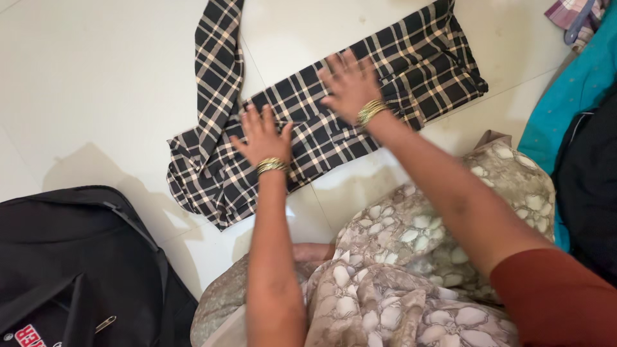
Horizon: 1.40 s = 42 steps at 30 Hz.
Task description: The person folds a plaid shirt by bringing in the sleeves and folding the main body into a square while sitting on the floor.
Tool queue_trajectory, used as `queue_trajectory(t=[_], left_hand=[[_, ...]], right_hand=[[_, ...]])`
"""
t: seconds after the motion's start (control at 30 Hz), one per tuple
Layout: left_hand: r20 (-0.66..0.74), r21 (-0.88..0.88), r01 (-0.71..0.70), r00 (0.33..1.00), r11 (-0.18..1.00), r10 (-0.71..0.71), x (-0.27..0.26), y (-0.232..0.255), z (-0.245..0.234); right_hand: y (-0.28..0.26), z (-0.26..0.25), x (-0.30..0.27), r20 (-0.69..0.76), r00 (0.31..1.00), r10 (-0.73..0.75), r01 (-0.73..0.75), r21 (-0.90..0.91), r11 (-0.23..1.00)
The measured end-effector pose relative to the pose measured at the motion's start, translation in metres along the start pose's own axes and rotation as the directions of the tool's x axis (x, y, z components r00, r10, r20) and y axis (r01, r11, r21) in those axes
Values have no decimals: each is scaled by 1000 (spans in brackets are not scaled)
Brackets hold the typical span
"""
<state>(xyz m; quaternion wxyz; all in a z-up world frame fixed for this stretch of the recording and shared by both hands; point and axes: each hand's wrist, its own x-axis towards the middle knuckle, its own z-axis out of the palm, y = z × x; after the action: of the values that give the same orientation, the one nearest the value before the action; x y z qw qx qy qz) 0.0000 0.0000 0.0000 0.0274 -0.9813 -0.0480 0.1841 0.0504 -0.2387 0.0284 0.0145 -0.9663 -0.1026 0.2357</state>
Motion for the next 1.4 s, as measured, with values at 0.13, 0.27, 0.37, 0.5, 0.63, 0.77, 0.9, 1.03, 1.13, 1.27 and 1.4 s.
queue_trajectory(t=[0.13,0.27,0.37,0.5,0.63,0.77,0.9,1.03,1.13,1.27,1.4], left_hand=[[122,-4,106,987,994,-104,-18,-36,-25],[15,-55,68,998,996,-68,-13,-44,-17],[-61,-25,38,997,999,-40,-5,-30,-12],[-281,-72,-130,954,989,105,-34,10,-14],[-191,-125,-208,965,970,182,-71,14,-12],[-107,-143,-58,993,988,43,-74,-45,-12],[94,-269,37,995,962,-11,-66,-84,-37],[-405,-359,-107,913,927,-52,-64,-89,-45],[-566,-386,-194,822,902,-65,-50,-76,-41],[-646,-296,-233,763,926,-14,-12,-62,-31],[-651,-240,-240,759,941,28,41,-44,-24]], right_hand=[[111,46,6,-176,961,215,-190,146,971],[186,46,-9,-128,870,476,-424,301,854],[200,39,-23,-159,771,617,-531,375,760],[139,55,-37,-249,886,391,-311,306,900],[88,77,-54,-141,979,145,-120,170,978],[115,70,-56,-124,938,324,-287,247,925],[128,64,-67,-123,819,561,-492,352,796],[78,76,-64,-301,907,294,-207,287,935],[25,94,-70,-331,940,86,-54,103,993],[14,99,-85,-462,885,63,-29,82,996],[13,95,-84,-507,860,58,-29,64,997]])
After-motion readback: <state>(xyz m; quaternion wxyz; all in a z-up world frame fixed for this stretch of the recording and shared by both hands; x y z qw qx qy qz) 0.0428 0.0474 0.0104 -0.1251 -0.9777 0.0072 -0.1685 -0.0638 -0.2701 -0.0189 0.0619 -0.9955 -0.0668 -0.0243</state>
